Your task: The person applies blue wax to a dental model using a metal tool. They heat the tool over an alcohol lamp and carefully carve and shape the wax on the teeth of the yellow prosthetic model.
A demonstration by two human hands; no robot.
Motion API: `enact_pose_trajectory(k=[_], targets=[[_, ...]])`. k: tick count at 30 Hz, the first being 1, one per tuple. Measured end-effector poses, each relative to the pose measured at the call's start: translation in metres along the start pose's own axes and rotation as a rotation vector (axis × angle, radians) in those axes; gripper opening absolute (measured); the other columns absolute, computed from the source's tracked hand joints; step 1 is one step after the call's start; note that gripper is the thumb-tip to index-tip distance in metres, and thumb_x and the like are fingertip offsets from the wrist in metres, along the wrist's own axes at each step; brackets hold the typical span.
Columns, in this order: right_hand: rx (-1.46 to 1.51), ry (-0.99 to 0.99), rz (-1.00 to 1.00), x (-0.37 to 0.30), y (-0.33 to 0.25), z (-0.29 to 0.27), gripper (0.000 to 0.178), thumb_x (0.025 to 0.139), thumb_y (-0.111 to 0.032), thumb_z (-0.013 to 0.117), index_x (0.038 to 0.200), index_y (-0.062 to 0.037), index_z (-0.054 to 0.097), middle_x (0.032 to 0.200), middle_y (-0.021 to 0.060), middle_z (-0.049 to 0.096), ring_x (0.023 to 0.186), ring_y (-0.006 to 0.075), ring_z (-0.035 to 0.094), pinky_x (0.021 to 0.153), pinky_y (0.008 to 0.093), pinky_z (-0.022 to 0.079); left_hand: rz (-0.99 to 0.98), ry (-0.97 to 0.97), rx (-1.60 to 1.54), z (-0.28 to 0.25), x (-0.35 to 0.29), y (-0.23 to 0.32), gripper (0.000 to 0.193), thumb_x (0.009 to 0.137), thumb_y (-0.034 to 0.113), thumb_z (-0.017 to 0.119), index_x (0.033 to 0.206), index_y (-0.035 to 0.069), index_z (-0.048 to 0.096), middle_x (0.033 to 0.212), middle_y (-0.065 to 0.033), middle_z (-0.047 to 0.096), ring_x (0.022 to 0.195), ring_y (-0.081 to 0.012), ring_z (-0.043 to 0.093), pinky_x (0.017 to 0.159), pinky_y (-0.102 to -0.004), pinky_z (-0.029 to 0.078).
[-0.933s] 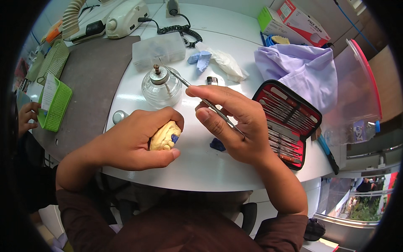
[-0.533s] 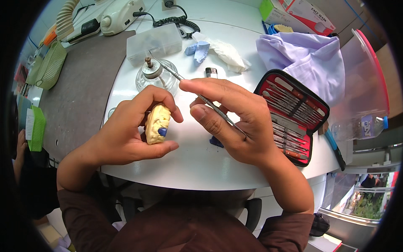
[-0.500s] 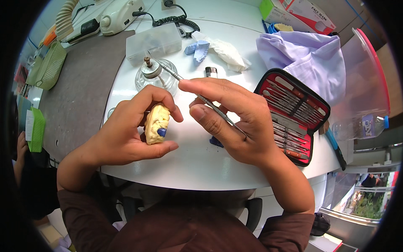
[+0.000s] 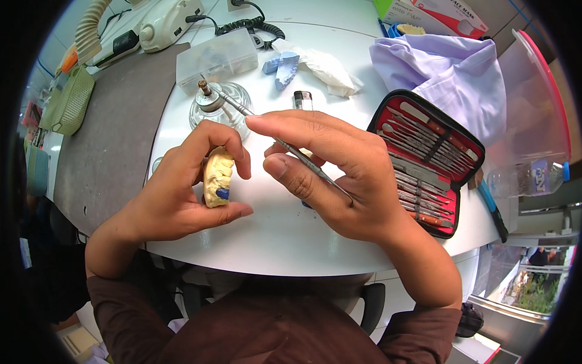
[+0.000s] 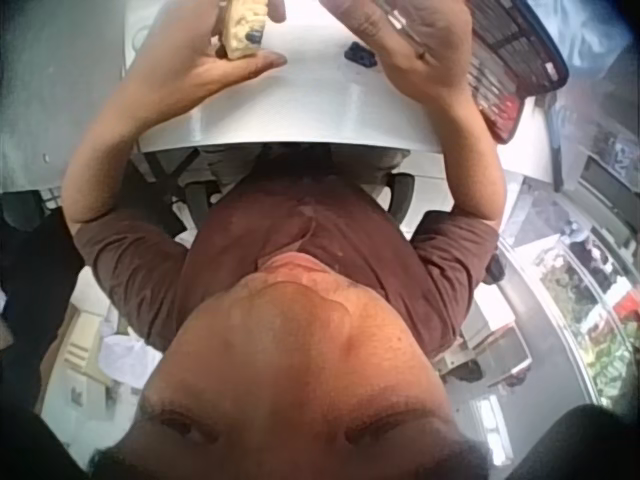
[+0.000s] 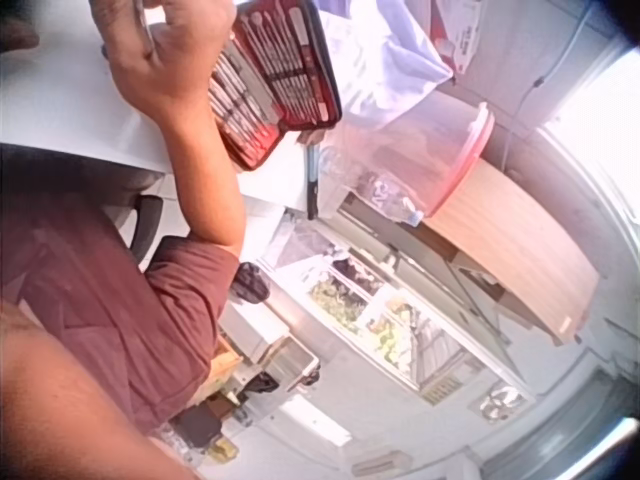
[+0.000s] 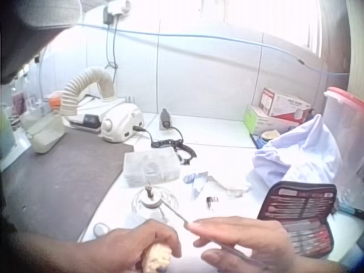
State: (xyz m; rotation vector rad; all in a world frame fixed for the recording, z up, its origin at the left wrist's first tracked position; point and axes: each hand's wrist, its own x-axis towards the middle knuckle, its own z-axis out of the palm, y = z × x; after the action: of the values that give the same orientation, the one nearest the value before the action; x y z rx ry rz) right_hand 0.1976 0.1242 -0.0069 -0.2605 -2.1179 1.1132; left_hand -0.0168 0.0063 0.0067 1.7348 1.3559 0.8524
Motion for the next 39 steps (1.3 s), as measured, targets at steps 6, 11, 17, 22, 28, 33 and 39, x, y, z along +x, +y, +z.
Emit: enact_pose_trajectory(k=[6, 11, 17, 22, 28, 33, 39], targets=[[0.018, -0.003, -0.002, 0.0006, -0.0005, 0.0011, 0.034, 0.093, -0.01, 0.07, 0.127, -0.01, 0.069, 0.114, 0.0132, 0.072, 0.086, 0.0154, 0.07, 0.064, 0.0246, 0.052, 0.078, -0.018, 0.056, -0.0011, 0.0003, 0.0017, 0.052, 0.077, 0.008, 0.084, 0.115, 0.007, 0.048, 0.098, -0.0057, 0.056, 0.087, -0.0145, 0.055, 0.076, -0.0287, 0.046], [-0.005, -0.019, 0.016, -0.0001, -0.0009, 0.0004, 0.034, 0.093, -0.011, 0.069, 0.127, -0.0076, 0.068, 0.115, 0.0142, 0.071, 0.086, 0.0165, 0.07, 0.066, 0.026, 0.051, 0.216, 0.065, 0.102, 0.0033, 0.001, -0.0055, 0.047, 0.077, 0.001, 0.079, 0.111, 0.009, 0.048, 0.097, -0.0079, 0.051, 0.084, -0.02, 0.052, 0.073, -0.0327, 0.043], [-0.028, -0.103, 0.052, 0.002, -0.0069, -0.0061, 0.038, 0.098, -0.015, 0.064, 0.13, 0.0049, 0.06, 0.122, 0.0229, 0.065, 0.093, 0.0265, 0.07, 0.082, 0.0343, 0.057, 0.438, 0.114, 0.158, 0.007, 0.0007, -0.0023, 0.046, 0.079, -0.01, 0.071, 0.111, 0.011, 0.043, 0.097, -0.0104, 0.049, 0.086, -0.0251, 0.052, 0.073, -0.0356, 0.043], [-0.006, -0.098, 0.055, 0.0014, -0.0046, -0.0056, 0.04, 0.099, -0.019, 0.063, 0.131, 0.0045, 0.06, 0.122, 0.023, 0.065, 0.093, 0.0266, 0.07, 0.082, 0.0346, 0.057, 0.47, 0.095, 0.174, 0.0064, 0.0013, -0.0045, 0.045, 0.08, -0.01, 0.07, 0.111, 0.011, 0.044, 0.099, -0.0113, 0.05, 0.088, -0.0259, 0.052, 0.075, -0.0365, 0.043], [-0.002, -0.1, 0.041, 0.0016, -0.0028, -0.0064, 0.041, 0.099, -0.02, 0.064, 0.131, 0.0042, 0.06, 0.122, 0.023, 0.065, 0.093, 0.0262, 0.07, 0.081, 0.0344, 0.057, 0.414, 0.109, 0.166, 0.0075, 0.0016, -0.0032, 0.045, 0.08, -0.01, 0.071, 0.112, 0.01, 0.046, 0.101, -0.0108, 0.05, 0.089, -0.026, 0.053, 0.077, -0.0366, 0.044], [0.003, -0.086, 0.04, 0.0002, -0.0019, -0.0062, 0.042, 0.099, -0.022, 0.064, 0.131, 0.0045, 0.06, 0.122, 0.023, 0.065, 0.092, 0.0255, 0.071, 0.082, 0.0339, 0.056, 0.363, 0.067, 0.21, 0.0064, 0.0011, -0.0055, 0.054, 0.08, -0.007, 0.072, 0.127, 0.008, 0.051, 0.109, -0.0123, 0.056, 0.096, -0.0276, 0.056, 0.083, -0.0372, 0.046], [0.007, -0.083, 0.045, -0.0005, -0.0013, -0.0052, 0.042, 0.099, -0.022, 0.064, 0.132, 0.0045, 0.06, 0.122, 0.0233, 0.065, 0.091, 0.0254, 0.071, 0.082, 0.0337, 0.056, 0.152, -0.047, -0.162, 0.0045, -0.0016, -0.0024, 0.071, 0.084, 0.001, 0.074, 0.146, 0.003, 0.041, 0.125, -0.0156, 0.059, 0.114, -0.0224, 0.058, 0.093, -0.0337, 0.048]])
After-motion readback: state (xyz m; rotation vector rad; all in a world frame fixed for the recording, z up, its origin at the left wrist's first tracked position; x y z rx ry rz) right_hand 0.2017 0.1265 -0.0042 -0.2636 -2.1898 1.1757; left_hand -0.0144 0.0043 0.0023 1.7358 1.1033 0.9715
